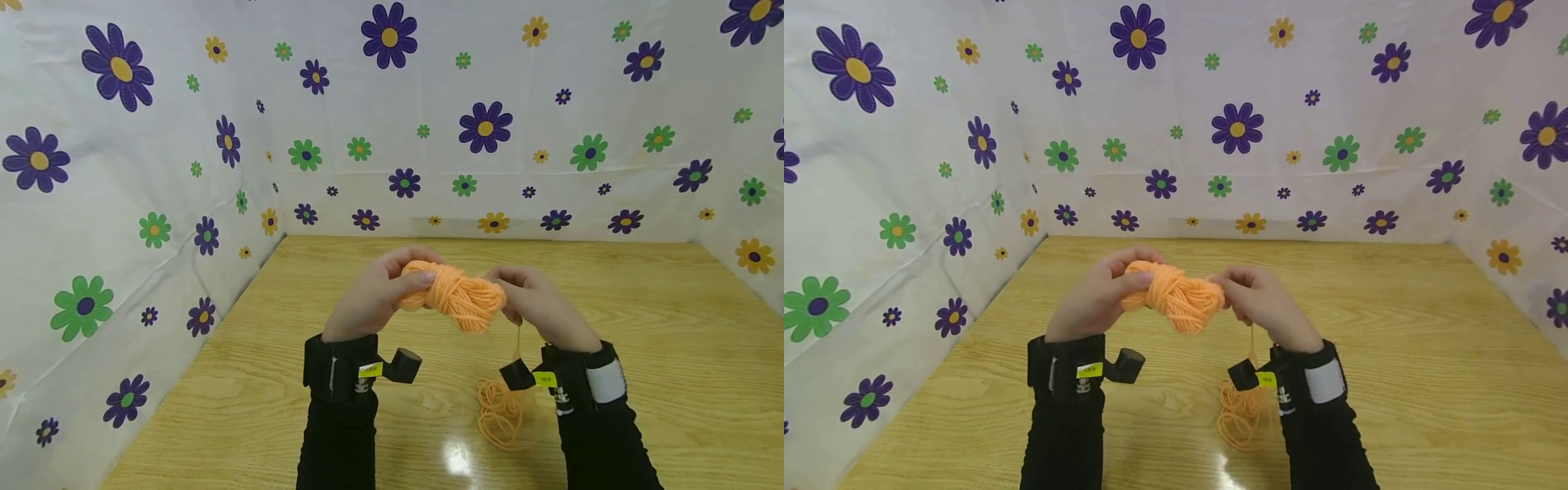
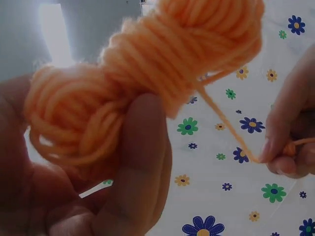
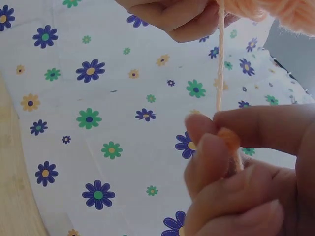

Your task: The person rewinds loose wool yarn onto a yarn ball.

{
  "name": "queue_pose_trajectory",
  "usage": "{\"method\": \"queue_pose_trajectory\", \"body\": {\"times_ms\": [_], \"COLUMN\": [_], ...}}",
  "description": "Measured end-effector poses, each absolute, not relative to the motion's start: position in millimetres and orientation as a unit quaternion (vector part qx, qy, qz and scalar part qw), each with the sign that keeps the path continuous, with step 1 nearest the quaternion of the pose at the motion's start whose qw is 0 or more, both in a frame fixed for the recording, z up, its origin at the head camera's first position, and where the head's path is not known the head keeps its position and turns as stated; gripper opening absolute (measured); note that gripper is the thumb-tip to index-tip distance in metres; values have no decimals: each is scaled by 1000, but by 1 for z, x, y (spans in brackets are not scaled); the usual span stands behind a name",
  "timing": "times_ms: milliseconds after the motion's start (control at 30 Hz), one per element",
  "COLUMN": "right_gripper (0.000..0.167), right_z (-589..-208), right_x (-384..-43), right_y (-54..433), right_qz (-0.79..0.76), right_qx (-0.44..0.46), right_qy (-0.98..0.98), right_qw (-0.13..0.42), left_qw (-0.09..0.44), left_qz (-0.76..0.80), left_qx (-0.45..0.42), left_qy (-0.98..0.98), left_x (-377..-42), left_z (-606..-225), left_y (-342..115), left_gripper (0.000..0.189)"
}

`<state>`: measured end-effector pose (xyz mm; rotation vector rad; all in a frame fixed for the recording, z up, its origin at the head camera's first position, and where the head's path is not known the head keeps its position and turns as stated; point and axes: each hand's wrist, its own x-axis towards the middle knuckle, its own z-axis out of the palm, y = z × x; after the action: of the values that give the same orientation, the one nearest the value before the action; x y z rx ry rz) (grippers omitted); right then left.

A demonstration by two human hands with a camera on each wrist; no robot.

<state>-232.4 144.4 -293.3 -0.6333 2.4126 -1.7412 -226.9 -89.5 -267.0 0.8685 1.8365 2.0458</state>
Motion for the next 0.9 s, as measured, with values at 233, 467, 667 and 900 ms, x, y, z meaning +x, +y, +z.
{"method": "queue_pose_trajectory", "body": {"times_ms": [233,467,667,900], "right_gripper": [25,22,20,19], "right_z": [-291,-285,-279,-276], "right_x": [-228,-221,-213,-205], "right_y": [145,145,144,143], "right_qz": [-620,-659,-664,-662], "right_qx": [-200,-207,-215,-233], "right_qy": [758,722,716,711], "right_qw": [-22,-32,-38,-33], "left_qw": [151,152,143,121], "left_qz": [630,584,568,580], "left_qx": [338,341,308,269], "left_qy": [683,721,750,759], "left_x": [-228,-228,-230,-233], "left_z": [-268,-270,-272,-275], "left_y": [-86,-83,-81,-79], "left_gripper": [25,23,26,29]}}
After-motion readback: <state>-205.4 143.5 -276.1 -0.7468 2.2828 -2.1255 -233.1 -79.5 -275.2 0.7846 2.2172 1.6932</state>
